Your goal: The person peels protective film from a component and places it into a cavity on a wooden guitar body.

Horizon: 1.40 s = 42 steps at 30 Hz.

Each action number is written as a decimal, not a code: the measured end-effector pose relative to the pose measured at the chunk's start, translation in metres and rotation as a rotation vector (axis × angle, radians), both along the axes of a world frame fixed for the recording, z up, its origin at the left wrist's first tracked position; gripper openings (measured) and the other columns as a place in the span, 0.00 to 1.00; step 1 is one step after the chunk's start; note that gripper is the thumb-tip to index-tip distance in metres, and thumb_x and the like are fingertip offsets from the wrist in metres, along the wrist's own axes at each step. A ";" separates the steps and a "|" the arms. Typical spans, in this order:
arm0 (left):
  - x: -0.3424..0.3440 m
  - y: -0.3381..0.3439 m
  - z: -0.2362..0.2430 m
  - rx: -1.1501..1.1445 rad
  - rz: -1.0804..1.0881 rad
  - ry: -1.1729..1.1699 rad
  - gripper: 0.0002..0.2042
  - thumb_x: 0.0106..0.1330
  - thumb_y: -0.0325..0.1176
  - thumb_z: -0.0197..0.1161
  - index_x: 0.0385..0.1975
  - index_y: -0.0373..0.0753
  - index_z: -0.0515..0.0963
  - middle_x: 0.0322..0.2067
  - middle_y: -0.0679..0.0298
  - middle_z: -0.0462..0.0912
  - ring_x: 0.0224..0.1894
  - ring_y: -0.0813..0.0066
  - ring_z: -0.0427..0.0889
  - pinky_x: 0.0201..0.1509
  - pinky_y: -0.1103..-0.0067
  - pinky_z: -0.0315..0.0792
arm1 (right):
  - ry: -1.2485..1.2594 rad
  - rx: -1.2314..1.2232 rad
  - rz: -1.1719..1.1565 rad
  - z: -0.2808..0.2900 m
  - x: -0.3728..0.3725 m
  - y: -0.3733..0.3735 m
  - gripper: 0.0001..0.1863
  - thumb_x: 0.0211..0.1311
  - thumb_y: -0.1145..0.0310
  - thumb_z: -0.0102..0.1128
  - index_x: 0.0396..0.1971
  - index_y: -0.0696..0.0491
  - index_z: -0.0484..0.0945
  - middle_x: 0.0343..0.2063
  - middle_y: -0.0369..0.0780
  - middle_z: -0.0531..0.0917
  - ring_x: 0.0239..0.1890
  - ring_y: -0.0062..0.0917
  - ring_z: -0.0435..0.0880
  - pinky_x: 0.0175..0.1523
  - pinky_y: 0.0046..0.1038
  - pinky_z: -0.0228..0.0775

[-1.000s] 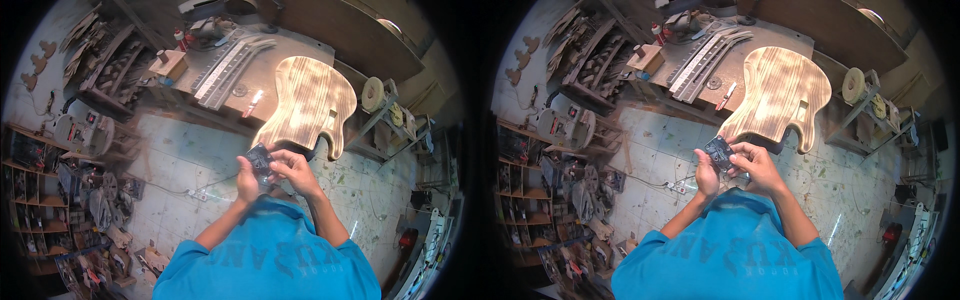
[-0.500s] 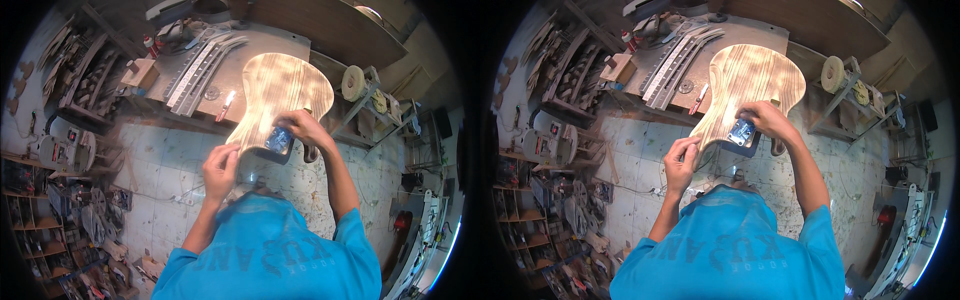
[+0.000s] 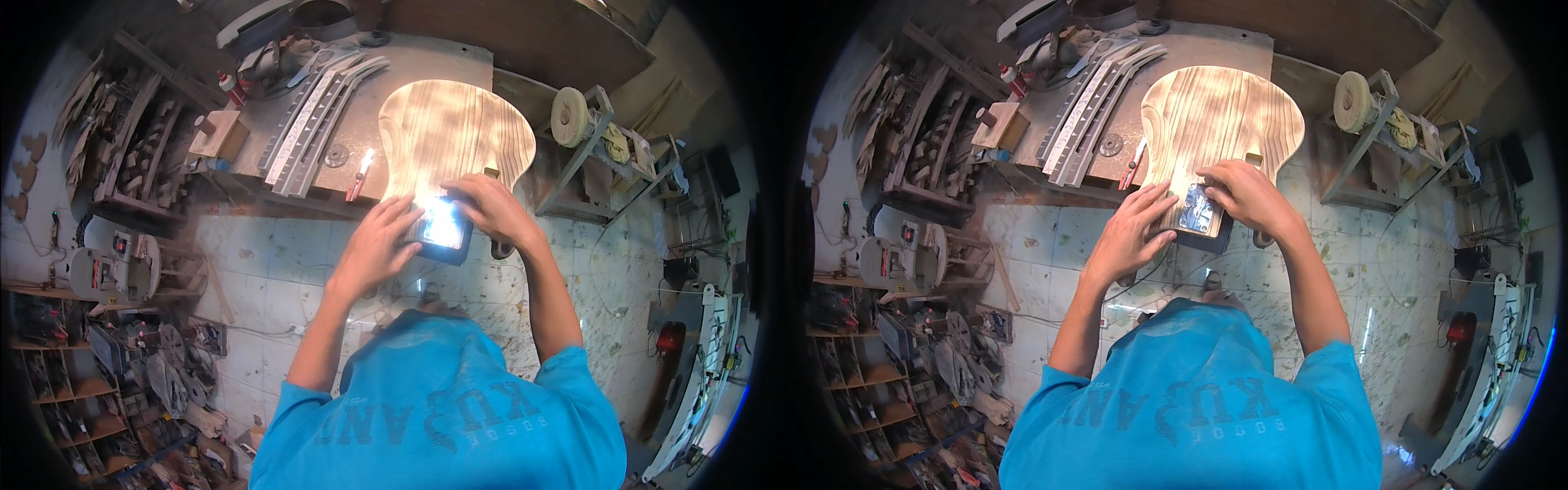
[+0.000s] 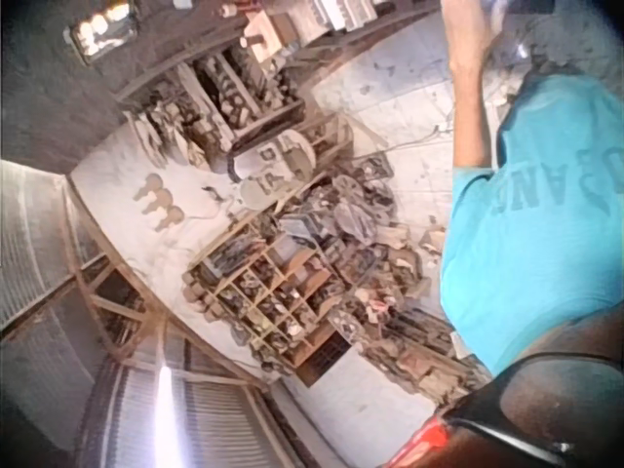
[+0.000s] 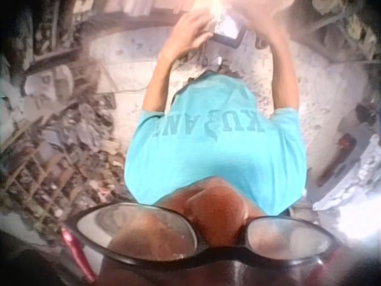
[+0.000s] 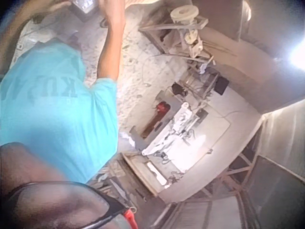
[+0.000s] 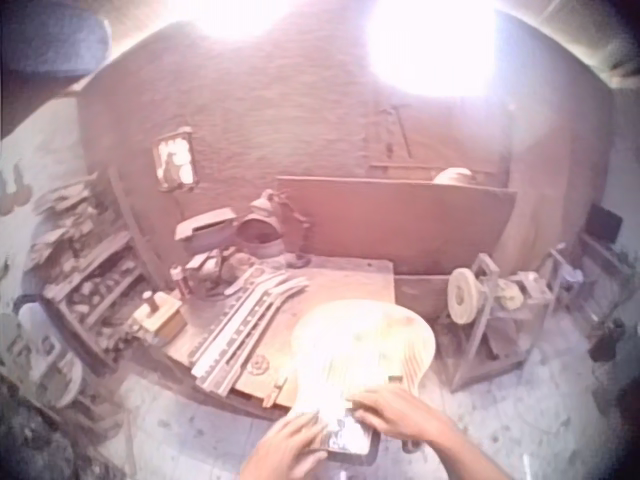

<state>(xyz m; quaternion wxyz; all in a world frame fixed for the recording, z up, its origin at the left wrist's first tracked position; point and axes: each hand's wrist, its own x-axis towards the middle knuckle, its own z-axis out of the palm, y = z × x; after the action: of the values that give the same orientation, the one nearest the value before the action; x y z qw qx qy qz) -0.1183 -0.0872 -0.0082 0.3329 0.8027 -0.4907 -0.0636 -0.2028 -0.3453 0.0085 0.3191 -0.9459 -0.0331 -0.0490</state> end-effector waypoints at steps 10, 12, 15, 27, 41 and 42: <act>0.041 -0.029 -0.012 0.148 -0.251 -0.007 0.28 0.67 0.39 0.71 0.67 0.44 0.77 0.72 0.61 0.73 0.79 0.53 0.60 0.82 0.54 0.53 | -0.065 0.132 -0.145 -0.011 -0.053 0.027 0.34 0.59 0.71 0.67 0.68 0.60 0.73 0.65 0.53 0.77 0.71 0.45 0.72 0.76 0.40 0.63; 0.041 -0.029 -0.014 0.117 -0.242 0.030 0.30 0.65 0.41 0.73 0.68 0.44 0.76 0.71 0.61 0.74 0.79 0.53 0.60 0.82 0.53 0.52 | -0.073 0.138 -0.154 -0.013 -0.056 0.028 0.38 0.58 0.69 0.68 0.70 0.59 0.70 0.67 0.53 0.76 0.73 0.45 0.70 0.78 0.40 0.61; 0.040 -0.028 -0.015 0.067 -0.216 0.097 0.37 0.61 0.43 0.76 0.71 0.44 0.72 0.71 0.61 0.75 0.79 0.53 0.60 0.83 0.53 0.50 | -0.097 0.159 -0.177 -0.017 -0.059 0.031 0.43 0.56 0.67 0.72 0.73 0.59 0.67 0.68 0.52 0.75 0.74 0.45 0.69 0.78 0.41 0.61; 0.043 -0.027 -0.022 0.035 -0.231 0.066 0.49 0.55 0.46 0.76 0.78 0.41 0.60 0.70 0.62 0.76 0.79 0.54 0.60 0.85 0.52 0.41 | -0.141 0.150 -0.258 -0.021 -0.057 0.044 0.46 0.54 0.63 0.78 0.73 0.60 0.67 0.68 0.51 0.75 0.72 0.44 0.71 0.77 0.40 0.62; 0.047 -0.031 -0.026 0.011 -0.229 0.095 0.44 0.60 0.46 0.73 0.77 0.41 0.63 0.66 0.64 0.81 0.80 0.56 0.59 0.85 0.51 0.36 | -0.175 0.116 -0.252 -0.026 -0.059 0.036 0.30 0.62 0.67 0.73 0.65 0.55 0.78 0.62 0.48 0.81 0.70 0.42 0.74 0.74 0.41 0.65; 0.047 -0.031 -0.027 0.014 -0.227 0.099 0.43 0.61 0.46 0.73 0.77 0.42 0.63 0.66 0.64 0.81 0.80 0.56 0.59 0.85 0.50 0.36 | -0.178 0.117 -0.256 -0.026 -0.058 0.036 0.30 0.61 0.67 0.73 0.65 0.55 0.78 0.62 0.48 0.81 0.70 0.42 0.74 0.74 0.41 0.65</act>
<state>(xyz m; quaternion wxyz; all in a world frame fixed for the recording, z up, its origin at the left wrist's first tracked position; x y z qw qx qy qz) -0.0715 -0.1183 -0.0356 0.3417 0.7403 -0.5609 -0.1437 -0.2612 -0.3091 -0.0172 0.3606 -0.9141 0.0622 -0.1746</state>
